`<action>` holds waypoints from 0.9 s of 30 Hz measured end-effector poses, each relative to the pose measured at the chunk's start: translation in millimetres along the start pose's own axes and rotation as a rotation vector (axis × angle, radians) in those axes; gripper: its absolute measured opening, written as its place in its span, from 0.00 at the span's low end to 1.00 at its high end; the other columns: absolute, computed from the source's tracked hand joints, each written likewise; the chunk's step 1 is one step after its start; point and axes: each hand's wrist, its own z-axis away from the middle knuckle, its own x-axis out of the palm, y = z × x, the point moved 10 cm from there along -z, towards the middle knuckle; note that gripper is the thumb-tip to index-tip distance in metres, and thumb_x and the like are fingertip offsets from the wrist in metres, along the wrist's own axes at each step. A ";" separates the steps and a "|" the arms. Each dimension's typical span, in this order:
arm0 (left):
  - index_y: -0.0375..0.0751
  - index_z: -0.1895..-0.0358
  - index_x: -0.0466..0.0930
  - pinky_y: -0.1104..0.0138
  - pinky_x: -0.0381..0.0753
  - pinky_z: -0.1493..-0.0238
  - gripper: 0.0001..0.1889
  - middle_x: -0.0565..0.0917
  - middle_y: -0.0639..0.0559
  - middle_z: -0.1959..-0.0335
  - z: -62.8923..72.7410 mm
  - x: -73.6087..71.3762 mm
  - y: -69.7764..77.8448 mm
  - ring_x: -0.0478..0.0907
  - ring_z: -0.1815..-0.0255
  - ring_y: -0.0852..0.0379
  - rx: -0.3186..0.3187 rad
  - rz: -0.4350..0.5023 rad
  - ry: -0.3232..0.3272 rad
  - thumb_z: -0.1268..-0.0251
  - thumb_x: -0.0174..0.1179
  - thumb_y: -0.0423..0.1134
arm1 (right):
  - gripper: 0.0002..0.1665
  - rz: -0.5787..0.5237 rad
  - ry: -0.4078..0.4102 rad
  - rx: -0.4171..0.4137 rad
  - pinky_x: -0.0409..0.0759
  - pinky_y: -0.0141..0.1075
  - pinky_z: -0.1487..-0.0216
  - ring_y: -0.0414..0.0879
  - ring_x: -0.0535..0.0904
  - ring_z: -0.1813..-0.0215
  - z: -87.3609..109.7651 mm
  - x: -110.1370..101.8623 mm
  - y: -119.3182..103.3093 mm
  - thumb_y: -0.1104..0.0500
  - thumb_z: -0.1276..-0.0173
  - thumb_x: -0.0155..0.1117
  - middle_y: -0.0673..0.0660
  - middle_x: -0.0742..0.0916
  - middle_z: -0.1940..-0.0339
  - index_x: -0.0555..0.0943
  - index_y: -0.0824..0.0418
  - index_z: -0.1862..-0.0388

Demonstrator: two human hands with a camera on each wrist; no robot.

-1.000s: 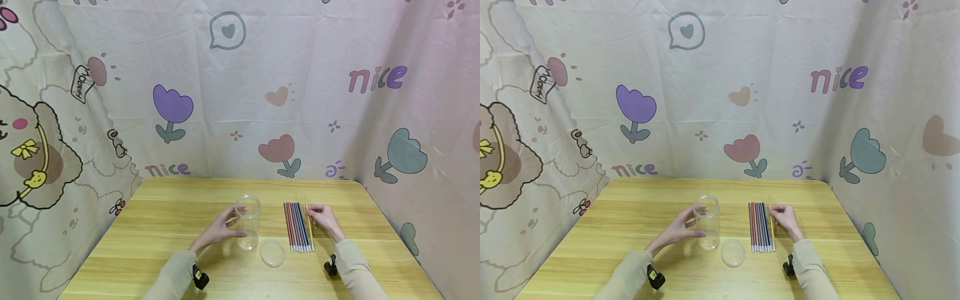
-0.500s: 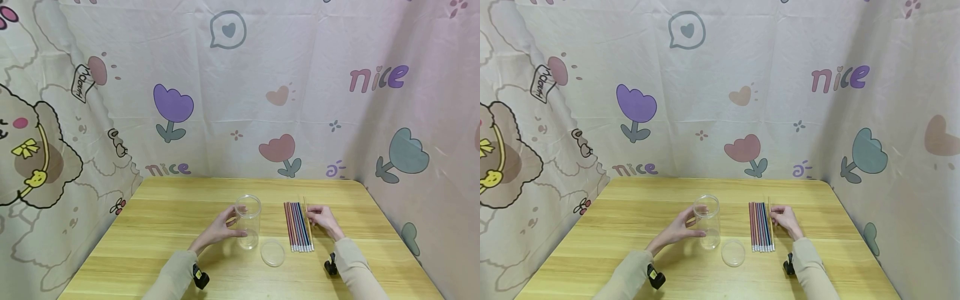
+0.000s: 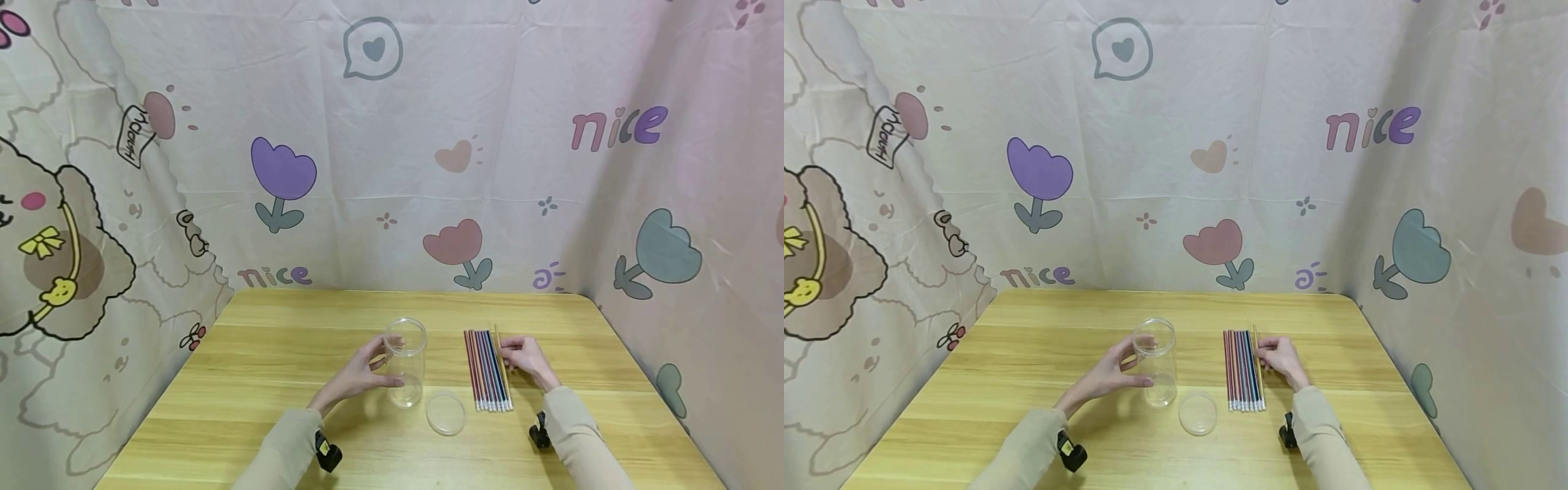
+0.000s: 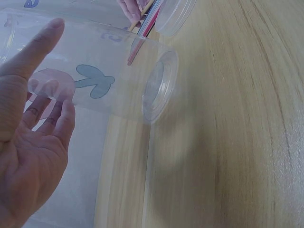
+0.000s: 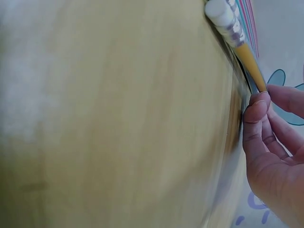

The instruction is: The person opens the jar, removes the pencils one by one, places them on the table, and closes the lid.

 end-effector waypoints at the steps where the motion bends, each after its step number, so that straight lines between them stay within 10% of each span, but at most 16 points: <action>1: 0.43 0.29 0.66 0.44 0.68 0.24 0.40 0.73 0.38 0.30 0.0 -0.1 0.1 0.69 0.27 0.35 0.001 0.001 0.000 0.46 0.76 0.37 | 0.19 -0.001 0.001 0.002 0.81 0.28 0.77 0.41 0.77 0.75 0.1 0.2 0.0 0.71 0.34 0.63 0.58 0.86 0.72 0.76 0.84 0.47; 27: 0.43 0.29 0.66 0.42 0.67 0.24 0.40 0.72 0.38 0.30 0.0 0.2 -0.7 0.69 0.28 0.35 0.009 0.009 -0.002 0.45 0.75 0.36 | 0.16 0.005 0.007 -0.044 0.82 0.27 0.78 0.41 0.78 0.76 1.7 -0.9 -3.5 0.71 0.35 0.62 0.58 0.85 0.74 0.77 0.83 0.52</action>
